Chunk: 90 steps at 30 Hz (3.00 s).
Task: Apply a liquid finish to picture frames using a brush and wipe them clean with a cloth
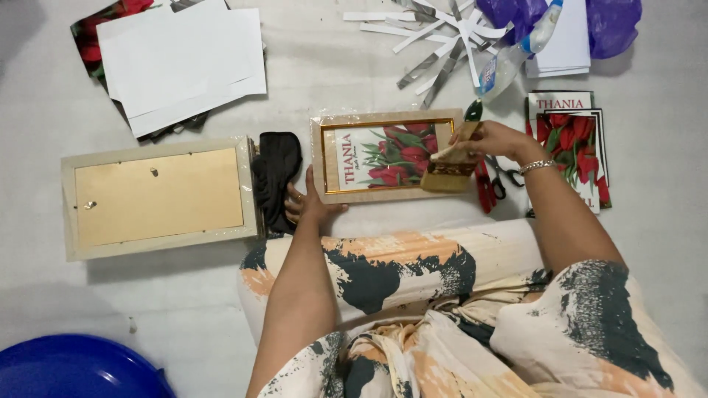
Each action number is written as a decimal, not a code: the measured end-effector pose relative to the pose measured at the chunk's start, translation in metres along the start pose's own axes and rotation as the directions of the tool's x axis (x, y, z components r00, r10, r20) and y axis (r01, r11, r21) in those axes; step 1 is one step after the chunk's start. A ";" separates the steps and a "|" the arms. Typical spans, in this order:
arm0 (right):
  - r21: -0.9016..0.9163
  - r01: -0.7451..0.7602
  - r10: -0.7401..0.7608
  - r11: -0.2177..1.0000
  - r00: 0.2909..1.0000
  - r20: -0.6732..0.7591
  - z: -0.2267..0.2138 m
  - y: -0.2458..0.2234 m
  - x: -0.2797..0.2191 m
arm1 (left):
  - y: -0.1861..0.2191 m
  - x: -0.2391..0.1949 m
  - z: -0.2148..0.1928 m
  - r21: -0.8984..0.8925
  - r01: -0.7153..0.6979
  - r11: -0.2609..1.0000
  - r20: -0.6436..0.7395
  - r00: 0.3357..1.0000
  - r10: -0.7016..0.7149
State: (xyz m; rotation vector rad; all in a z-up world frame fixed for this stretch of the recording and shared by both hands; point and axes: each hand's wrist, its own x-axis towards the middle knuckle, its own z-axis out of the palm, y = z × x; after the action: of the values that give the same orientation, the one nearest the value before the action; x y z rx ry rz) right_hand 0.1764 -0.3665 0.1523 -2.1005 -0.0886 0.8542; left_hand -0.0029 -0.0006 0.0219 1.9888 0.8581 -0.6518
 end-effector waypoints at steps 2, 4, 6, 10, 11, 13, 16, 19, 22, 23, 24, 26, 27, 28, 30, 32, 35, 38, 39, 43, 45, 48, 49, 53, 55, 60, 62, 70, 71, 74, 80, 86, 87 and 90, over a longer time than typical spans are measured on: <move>-0.015 0.009 -0.009 1.000 1.000 -0.015 -0.005 -0.002 0.013 | -0.002 0.005 0.002 0.007 0.000 1.000 -0.002 1.000 0.000; -0.031 0.020 -0.021 0.999 0.999 -0.034 -0.010 0.007 0.036 | -0.003 0.008 0.003 0.013 -0.003 1.000 -0.006 1.000 0.003; -0.245 0.118 -0.187 0.962 0.942 -0.280 -0.016 0.027 0.067 | -0.006 0.008 0.004 -0.019 -0.002 1.000 -0.002 1.000 0.002; -0.327 0.283 -0.412 0.902 0.790 -0.454 -0.024 0.032 0.102 | -0.005 0.010 0.004 0.031 0.018 0.999 -0.018 1.000 -0.018; -0.256 0.327 -0.410 0.910 0.808 -0.423 -0.019 0.031 0.105 | -0.004 0.010 0.003 0.005 0.009 1.000 -0.015 1.000 -0.009; -0.179 0.364 -0.406 0.914 0.829 -0.384 0.001 0.009 0.084 | -0.006 0.008 0.003 -0.023 0.009 1.000 -0.010 1.000 -0.009; -0.109 0.262 -0.263 0.959 0.965 0.007 0.033 -0.039 0.035 | -0.002 0.008 0.001 -0.005 0.015 1.000 0.000 1.000 -0.015; -0.078 0.181 -0.166 0.980 0.972 0.169 0.053 -0.041 0.035 | -0.003 0.007 0.001 -0.006 0.018 1.000 0.008 1.000 -0.017; -0.144 0.217 -0.220 0.966 0.975 -0.008 0.042 -0.017 0.072 | -0.003 0.008 0.001 -0.003 0.012 1.000 0.013 1.000 -0.012; -0.120 0.302 -0.322 0.946 0.919 -0.228 0.035 -0.001 0.093 | -0.003 0.007 0.001 -0.007 0.013 1.000 0.010 1.000 -0.013; -0.119 0.388 -0.399 0.914 0.806 -0.436 0.027 0.013 0.115 | -0.002 0.006 0.000 -0.012 0.012 1.000 0.007 1.000 -0.012; -0.130 0.434 -0.441 0.892 0.765 -0.469 0.024 0.002 0.116 | -0.003 0.008 0.003 -0.002 0.010 1.000 0.004 1.000 -0.010; -0.142 0.479 -0.480 0.866 0.722 -0.498 0.023 -0.004 0.117 | -0.005 0.009 0.004 0.008 0.010 1.000 0.000 1.000 -0.010; -0.141 0.480 -0.482 0.866 0.723 -0.495 0.034 -0.012 0.105 | -0.004 0.007 0.002 0.006 0.014 1.000 -0.002 1.000 -0.014; 0.023 0.462 -0.451 0.886 0.873 -0.185 0.054 -0.028 0.079 | -0.003 0.005 0.001 -0.012 0.003 1.000 -0.002 1.000 -0.003; 0.048 0.424 -0.424 0.904 0.905 -0.007 0.080 -0.044 0.052 | -0.007 0.010 0.003 -0.005 0.005 1.000 -0.001 1.000 -0.005; 0.007 0.331 -0.327 0.944 0.927 0.182 0.102 -0.042 0.056 | -0.004 0.007 0.002 0.013 0.013 1.000 -0.001 1.000 -0.013; -0.081 0.334 -0.333 0.939 0.943 0.025 0.106 -0.046 0.075 | -0.006 0.013 0.004 0.014 0.012 1.000 -0.002 1.000 -0.012; -0.116 0.378 -0.392 0.919 0.909 -0.139 0.105 -0.051 0.080 | -0.009 0.017 0.007 0.008 0.003 1.000 0.002 1.000 -0.003; -0.079 0.440 -0.420 0.894 0.766 -0.486 0.089 -0.027 0.135 | -0.006 0.010 0.004 -0.015 -0.011 1.000 0.004 1.000 0.011; -0.024 0.506 -0.463 0.862 0.769 -0.442 0.089 -0.029 0.137 | -0.005 0.008 0.004 -0.012 -0.006 1.000 0.005 1.000 0.006; 0.185 0.434 -0.414 0.882 0.900 -0.138 0.123 -0.055 0.077 | 0.000 0.002 -0.001 -0.029 -0.008 1.000 0.010 1.000 0.008; 0.184 0.435 -0.416 0.881 0.900 -0.134 0.133 -0.055 0.072 | -0.001 0.002 0.000 -0.031 -0.006 0.999 0.008 1.000 0.006; -0.017 0.372 -0.364 0.928 0.918 0.158 0.155 -0.058 0.075 | -0.002 0.006 0.001 -0.010 -0.006 1.000 0.009 1.000 0.006; -0.049 0.408 -0.399 0.912 0.907 0.131 0.157 -0.054 0.103 | -0.005 0.008 0.002 -0.025 -0.006 1.000 0.008 1.000 0.006; -0.069 0.610 -0.573 0.789 0.691 -0.442 0.143 -0.092 0.121 | -0.005 0.004 0.002 0.009 -0.004 1.000 -0.008 1.000 0.004; -0.029 0.557 -0.535 0.830 0.781 -0.322 0.149 -0.088 0.124 | 0.002 -0.003 -0.003 0.005 0.001 1.000 -0.005 1.000 -0.001; -0.349 0.290 -0.205 0.891 0.944 0.259 0.177 -0.090 0.106 | 0.005 -0.018 -0.015 -0.236 -0.065 0.970 0.028 0.997 0.074; -0.332 0.280 -0.263 0.901 0.960 0.097 0.177 -0.087 0.122 | 0.000 -0.005 -0.006 -0.107 -0.033 0.994 0.008 0.999 0.034; -0.135 0.344 -0.365 0.929 0.910 -0.197 0.167 -0.084 0.151 | -0.003 0.002 0.002 0.012 -0.002 1.000 -0.011 1.000 0.002; -0.039 0.397 -0.392 0.917 0.914 0.102 0.180 -0.098 0.119 | 0.005 -0.007 -0.004 -0.028 0.010 1.000 -0.013 1.000 -0.010; -0.178 0.314 -0.313 0.933 0.949 0.034 0.191 -0.095 0.154 | -0.003 0.009 0.003 -0.020 0.021 1.000 -0.017 1.000 -0.022; -0.146 0.309 -0.334 0.940 0.922 -0.198 0.191 -0.098 0.164 | -0.005 0.013 0.006 -0.009 0.021 1.000 -0.017 1.000 -0.021; 0.085 0.425 -0.353 0.901 0.834 -0.424 0.178 -0.114 0.166 | -0.004 0.010 0.004 -0.033 0.022 0.999 -0.019 1.000 -0.023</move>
State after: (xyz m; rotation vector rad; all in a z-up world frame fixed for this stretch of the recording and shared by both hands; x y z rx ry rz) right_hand 0.2225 -0.1137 0.0728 -1.9499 -0.2098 0.1690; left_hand 0.0000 0.0013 0.0108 1.9616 0.8986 -0.6276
